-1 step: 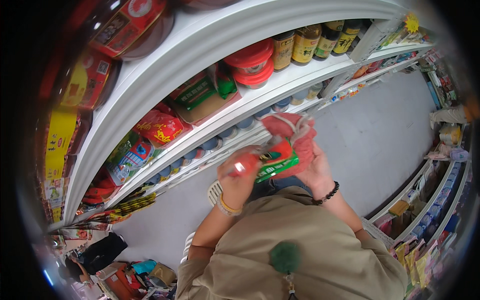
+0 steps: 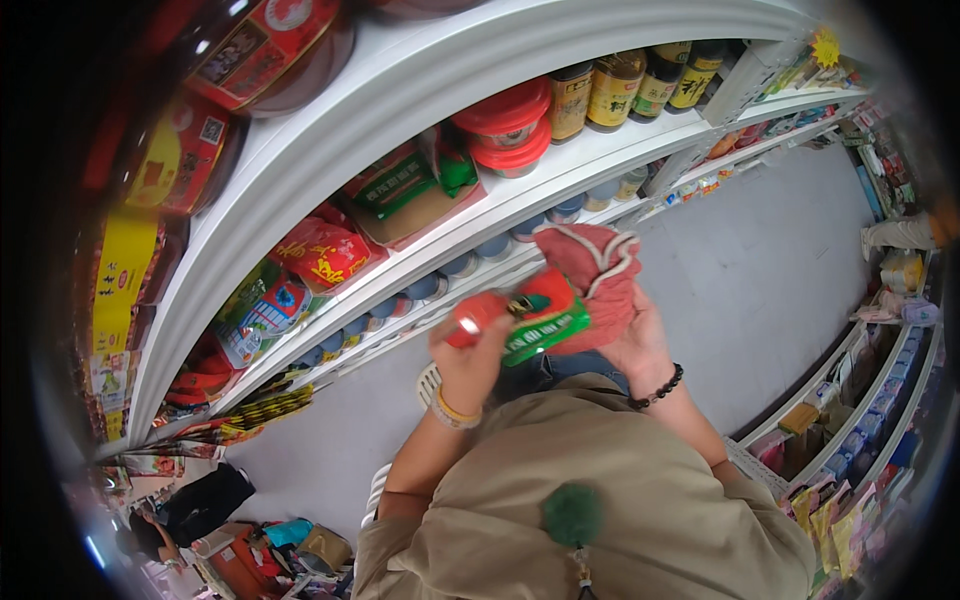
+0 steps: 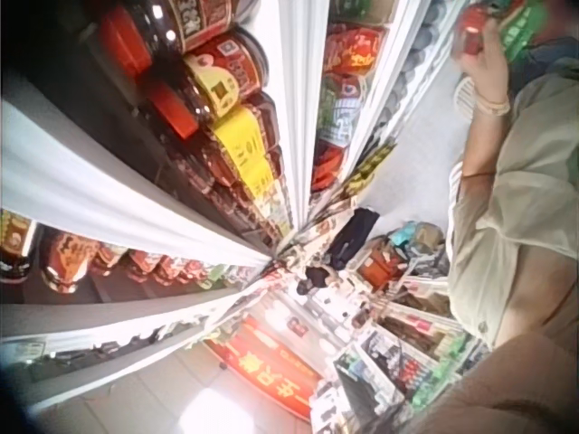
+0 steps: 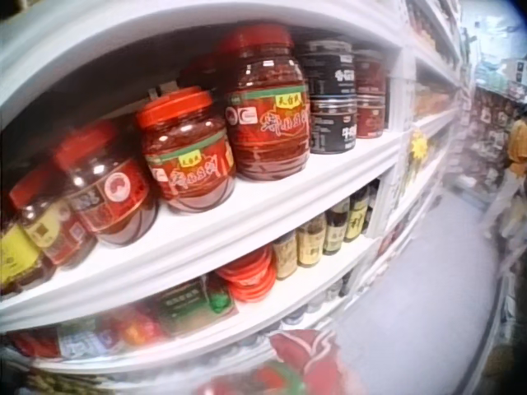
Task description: The person wipes the front edges of a grocery store shelf with a red cloth. They then pick up various jars and packets, wipe them individually, and place them back on the shelf.
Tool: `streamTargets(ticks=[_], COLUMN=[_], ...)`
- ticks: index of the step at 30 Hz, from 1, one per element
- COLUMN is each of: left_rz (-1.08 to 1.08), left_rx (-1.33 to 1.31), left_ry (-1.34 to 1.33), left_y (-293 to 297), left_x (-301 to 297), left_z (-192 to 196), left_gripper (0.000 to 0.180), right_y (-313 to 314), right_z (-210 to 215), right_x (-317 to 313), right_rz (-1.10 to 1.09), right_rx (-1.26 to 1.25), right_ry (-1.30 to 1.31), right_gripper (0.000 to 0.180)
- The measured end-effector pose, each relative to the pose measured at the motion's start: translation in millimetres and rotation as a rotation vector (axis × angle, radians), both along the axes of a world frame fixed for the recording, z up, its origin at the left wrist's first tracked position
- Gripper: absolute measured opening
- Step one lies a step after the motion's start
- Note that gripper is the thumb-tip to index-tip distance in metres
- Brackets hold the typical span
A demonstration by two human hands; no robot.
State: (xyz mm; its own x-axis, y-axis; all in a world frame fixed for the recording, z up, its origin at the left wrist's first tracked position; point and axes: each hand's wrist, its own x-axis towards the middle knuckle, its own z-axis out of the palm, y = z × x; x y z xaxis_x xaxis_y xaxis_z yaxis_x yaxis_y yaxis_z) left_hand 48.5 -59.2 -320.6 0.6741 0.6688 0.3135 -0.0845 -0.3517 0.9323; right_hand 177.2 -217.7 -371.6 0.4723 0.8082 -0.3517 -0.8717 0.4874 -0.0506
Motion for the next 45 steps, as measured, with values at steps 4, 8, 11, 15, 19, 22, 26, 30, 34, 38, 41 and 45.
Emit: streamTargets(ticks=[4,8,11,15,19,22,26,30,34,38,41,45], left_rz=[0.235,0.231,0.21,0.258,0.273,0.204,0.277,0.088,0.086,-0.029,0.04,0.089], left_rx=[0.042,0.265,0.558,0.351,0.373,0.317,0.238,0.013,0.323,0.231,0.404,0.142], left_ry=[-0.059,-0.136,-0.089,0.091,-0.008,0.143,0.234,0.021,0.192,0.481,0.521,0.28], left_y=[33.3,81.4,111.0,139.0,178.7,191.9,198.2,187.6,192.0,191.9,198.0,201.9], left_x=[2.7,21.0,29.7,39.2,58.1,63.6,66.8,73.7,66.0,57.7,56.3,53.2], left_z=[-2.3,1.5,5.3,9.1,-12.4,-18.6,-22.4,-4.7,4.1,27.7,22.2,-3.2], left_gripper=[0.015,0.015,0.015,0.019,0.038,0.063,0.065,0.042,0.047,0.046,0.042,0.04], right_y=[-31.2,-37.0,-36.5,-40.5,-36.4,-36.5,-34.2,-24.9,-27.3,-33.1,-32.9,-30.5], right_z=[-18.1,-30.2,-17.0,-24.9,-16.0,-14.4,-18.0,-12.0,-12.2,-29.8,-28.5,-28.0], right_x=[14.2,13.0,-4.0,-21.6,-29.0,-27.3,-22.9,-20.7,-16.0,-15.1,-12.5,-9.3], right_rz=[-0.048,-0.086,-0.052,0.013,0.047,0.073,0.095,0.125,0.175,0.155,0.161,0.166], right_rx=[0.099,-0.14,-0.31,-0.369,-0.454,-0.434,-0.412,-0.414,-0.469,-0.494,-0.504,-0.533], right_ry=[-0.008,-0.098,-0.226,-0.264,-0.35,-0.393,-0.424,-0.419,-0.442,-0.451,-0.457,-0.475], right_gripper=[0.043,0.043,0.043,0.042,0.042,0.044,0.044,0.043,0.044,0.043,0.043,0.042])
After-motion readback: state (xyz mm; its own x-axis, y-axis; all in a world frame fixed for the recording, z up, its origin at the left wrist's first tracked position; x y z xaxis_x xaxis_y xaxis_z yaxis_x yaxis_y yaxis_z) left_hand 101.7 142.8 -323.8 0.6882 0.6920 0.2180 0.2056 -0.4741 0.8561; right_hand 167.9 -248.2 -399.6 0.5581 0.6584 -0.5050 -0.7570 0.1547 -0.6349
